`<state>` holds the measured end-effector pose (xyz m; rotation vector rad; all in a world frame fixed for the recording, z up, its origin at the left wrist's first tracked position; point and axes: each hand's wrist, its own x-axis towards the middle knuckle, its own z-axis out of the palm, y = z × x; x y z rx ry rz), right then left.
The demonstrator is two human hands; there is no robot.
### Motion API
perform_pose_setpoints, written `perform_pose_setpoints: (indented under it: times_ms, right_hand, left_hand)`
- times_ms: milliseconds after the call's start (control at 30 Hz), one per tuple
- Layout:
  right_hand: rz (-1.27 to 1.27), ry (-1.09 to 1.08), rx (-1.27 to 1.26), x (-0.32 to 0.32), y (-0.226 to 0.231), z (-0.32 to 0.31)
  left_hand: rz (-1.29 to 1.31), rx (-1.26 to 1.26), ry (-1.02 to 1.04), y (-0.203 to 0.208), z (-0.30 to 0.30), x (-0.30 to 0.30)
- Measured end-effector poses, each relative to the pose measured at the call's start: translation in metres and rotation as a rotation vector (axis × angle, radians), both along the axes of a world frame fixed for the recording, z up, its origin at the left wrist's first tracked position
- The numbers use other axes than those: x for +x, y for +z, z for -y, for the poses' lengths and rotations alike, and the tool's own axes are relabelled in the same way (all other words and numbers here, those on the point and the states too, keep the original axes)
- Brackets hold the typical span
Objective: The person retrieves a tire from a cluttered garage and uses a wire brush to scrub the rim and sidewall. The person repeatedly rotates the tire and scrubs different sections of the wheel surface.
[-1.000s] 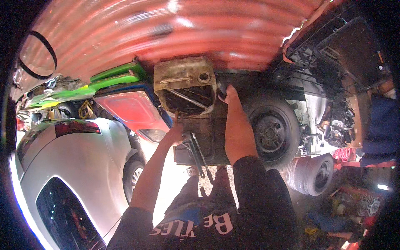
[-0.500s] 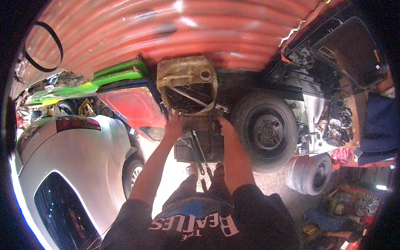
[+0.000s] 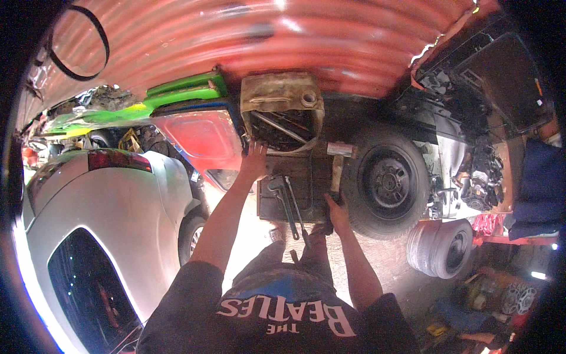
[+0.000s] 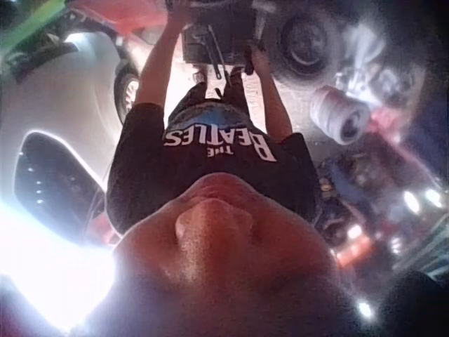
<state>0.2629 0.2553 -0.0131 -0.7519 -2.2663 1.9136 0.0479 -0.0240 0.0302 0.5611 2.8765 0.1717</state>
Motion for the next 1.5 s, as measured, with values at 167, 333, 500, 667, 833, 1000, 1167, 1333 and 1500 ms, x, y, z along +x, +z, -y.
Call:
perform_pose_setpoints:
  times_ms: [167, 333, 500, 667, 833, 1000, 1167, 1333, 1500]
  right_hand:
    - [0.411, 0.004, -0.213, 0.016, 0.058, 0.006]
    - [0.329, 0.112, 0.394, 0.009, 0.041, -0.008]
    - [0.106, 0.325, 0.82, -0.065, 0.107, 0.041]
    - [0.159, 0.524, 1.042, -0.162, 0.124, 0.061]
    - [0.176, 0.681, 1.283, -0.243, 0.119, 0.091]
    - [0.261, 0.774, 1.368, -0.303, 0.083, 0.087]
    - [0.421, 0.77, 1.14, -0.325, 0.087, 0.134]
    - [0.396, 0.731, 1.189, -0.322, 0.05, 0.108]
    - [0.337, 0.671, 1.251, -0.322, 0.026, 0.1]
  left_hand:
    - [-0.032, 0.029, 0.038, -0.013, 0.018, 0.002]
    - [-0.029, 0.051, -0.015, -0.009, 0.006, 0.004]
    - [0.006, 0.049, 0.03, -0.019, 0.02, 0.003]
    - [0.039, -0.086, 0.005, -0.018, 0.005, 0.0]
    - [0.064, -0.068, 0.052, -0.018, -0.002, -0.001]
    - [0.122, -0.033, 0.011, -0.019, -0.006, -0.008]
    - [0.175, -0.122, 0.03, -0.02, 0.014, -0.011]
    - [0.218, -0.104, 0.029, -0.012, 0.0, -0.007]
    - [0.196, -0.114, 0.018, -0.006, 0.0, -0.005]
